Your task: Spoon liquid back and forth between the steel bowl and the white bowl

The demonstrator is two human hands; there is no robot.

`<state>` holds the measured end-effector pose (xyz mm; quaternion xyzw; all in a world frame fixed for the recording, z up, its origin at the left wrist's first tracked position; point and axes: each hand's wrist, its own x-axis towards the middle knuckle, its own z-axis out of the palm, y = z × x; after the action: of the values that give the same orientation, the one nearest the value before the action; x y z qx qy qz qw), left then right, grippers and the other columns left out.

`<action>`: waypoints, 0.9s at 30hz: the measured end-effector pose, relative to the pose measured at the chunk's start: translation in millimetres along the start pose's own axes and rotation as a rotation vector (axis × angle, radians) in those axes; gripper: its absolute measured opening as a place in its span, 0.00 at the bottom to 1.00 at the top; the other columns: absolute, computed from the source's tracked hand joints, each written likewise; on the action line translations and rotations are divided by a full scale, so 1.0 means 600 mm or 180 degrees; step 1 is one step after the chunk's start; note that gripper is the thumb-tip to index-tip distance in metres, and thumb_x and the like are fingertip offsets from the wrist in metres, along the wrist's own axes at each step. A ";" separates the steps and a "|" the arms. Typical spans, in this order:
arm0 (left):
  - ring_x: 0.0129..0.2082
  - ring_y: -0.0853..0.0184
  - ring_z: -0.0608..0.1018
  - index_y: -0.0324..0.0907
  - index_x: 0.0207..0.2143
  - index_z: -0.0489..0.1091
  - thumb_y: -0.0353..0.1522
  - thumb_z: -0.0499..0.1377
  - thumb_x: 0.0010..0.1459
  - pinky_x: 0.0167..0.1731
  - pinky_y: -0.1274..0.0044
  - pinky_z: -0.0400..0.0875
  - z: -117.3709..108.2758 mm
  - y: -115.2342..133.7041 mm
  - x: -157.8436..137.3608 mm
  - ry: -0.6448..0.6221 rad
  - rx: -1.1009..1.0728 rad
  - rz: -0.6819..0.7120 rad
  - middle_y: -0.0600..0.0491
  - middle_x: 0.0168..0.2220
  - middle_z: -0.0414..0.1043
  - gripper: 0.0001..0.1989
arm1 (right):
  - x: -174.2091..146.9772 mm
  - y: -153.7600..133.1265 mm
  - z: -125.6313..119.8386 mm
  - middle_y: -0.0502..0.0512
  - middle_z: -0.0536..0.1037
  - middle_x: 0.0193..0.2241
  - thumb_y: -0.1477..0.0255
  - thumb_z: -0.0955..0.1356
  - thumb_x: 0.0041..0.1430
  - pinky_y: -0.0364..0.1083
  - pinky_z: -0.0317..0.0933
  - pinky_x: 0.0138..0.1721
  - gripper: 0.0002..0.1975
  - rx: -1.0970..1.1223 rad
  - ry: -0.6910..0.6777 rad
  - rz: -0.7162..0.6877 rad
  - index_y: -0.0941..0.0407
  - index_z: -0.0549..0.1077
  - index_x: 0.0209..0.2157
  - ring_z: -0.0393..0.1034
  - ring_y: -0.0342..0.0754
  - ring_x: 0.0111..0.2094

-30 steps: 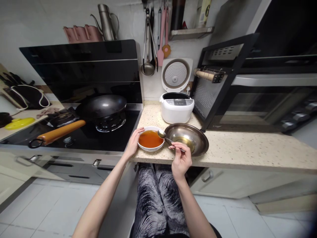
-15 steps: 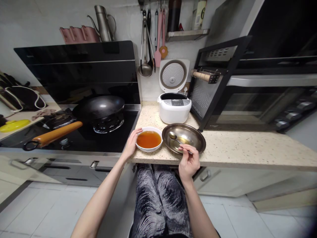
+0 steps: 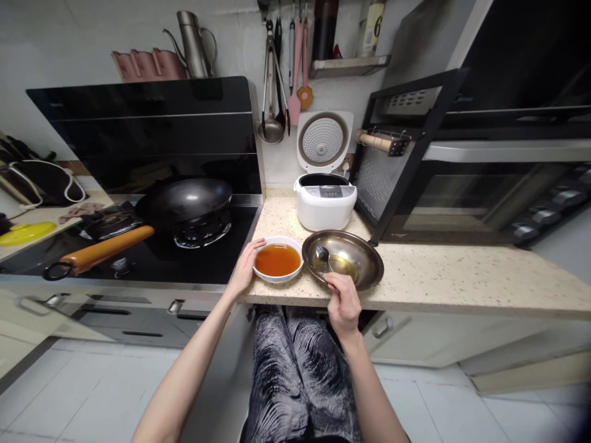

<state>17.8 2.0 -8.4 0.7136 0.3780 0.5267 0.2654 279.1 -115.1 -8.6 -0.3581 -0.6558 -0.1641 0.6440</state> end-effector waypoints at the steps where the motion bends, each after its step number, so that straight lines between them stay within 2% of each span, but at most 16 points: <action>1: 0.66 0.58 0.71 0.43 0.52 0.75 0.42 0.47 0.73 0.71 0.60 0.56 0.000 0.000 0.000 0.0002 -0.0004 0.0000 0.45 0.62 0.71 0.21 | -0.001 0.000 0.000 0.58 0.82 0.37 0.82 0.62 0.67 0.52 0.74 0.40 0.16 0.0006 -0.0044 -0.0034 0.53 0.75 0.49 0.79 0.51 0.39; 8: 0.66 0.57 0.71 0.43 0.53 0.75 0.41 0.47 0.73 0.71 0.60 0.56 0.001 -0.001 0.000 0.0019 -0.0016 0.0006 0.45 0.62 0.71 0.21 | -0.005 0.004 -0.004 0.60 0.81 0.40 0.86 0.59 0.65 0.53 0.75 0.42 0.22 -0.0029 -0.0240 -0.0180 0.54 0.74 0.53 0.78 0.51 0.43; 12: 0.65 0.57 0.71 0.43 0.52 0.75 0.41 0.47 0.73 0.71 0.60 0.56 0.001 -0.003 0.000 0.0028 -0.0021 0.0012 0.45 0.62 0.71 0.21 | -0.005 0.005 -0.005 0.60 0.81 0.40 0.85 0.60 0.66 0.53 0.74 0.42 0.21 -0.0004 -0.0270 -0.0146 0.54 0.74 0.52 0.78 0.51 0.42; 18: 0.66 0.58 0.70 0.43 0.53 0.75 0.41 0.47 0.73 0.72 0.61 0.55 0.001 -0.004 -0.001 0.0009 -0.0034 0.0000 0.45 0.63 0.71 0.21 | 0.001 -0.006 0.003 0.56 0.81 0.36 0.81 0.64 0.67 0.51 0.73 0.39 0.12 0.0077 0.0240 0.0222 0.54 0.75 0.46 0.78 0.50 0.39; 22: 0.66 0.58 0.70 0.43 0.53 0.75 0.41 0.47 0.73 0.72 0.61 0.55 0.000 -0.004 -0.001 0.0005 -0.0024 0.0017 0.45 0.63 0.70 0.21 | 0.003 -0.020 0.017 0.55 0.80 0.36 0.80 0.63 0.68 0.50 0.74 0.39 0.11 0.0300 0.0494 0.0490 0.53 0.73 0.44 0.77 0.49 0.39; 27: 0.66 0.58 0.70 0.43 0.54 0.75 0.41 0.46 0.74 0.72 0.61 0.55 0.000 -0.009 -0.002 -0.0023 -0.0040 0.0050 0.46 0.63 0.70 0.21 | 0.011 -0.041 0.043 0.56 0.80 0.36 0.82 0.63 0.68 0.50 0.73 0.41 0.12 0.0588 0.0149 0.0311 0.53 0.73 0.46 0.77 0.49 0.39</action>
<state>16.4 4.3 -13.4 0.7168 0.3681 0.5286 0.2670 243.8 -112.8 0.8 -0.3248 -0.6346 -0.0797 0.6967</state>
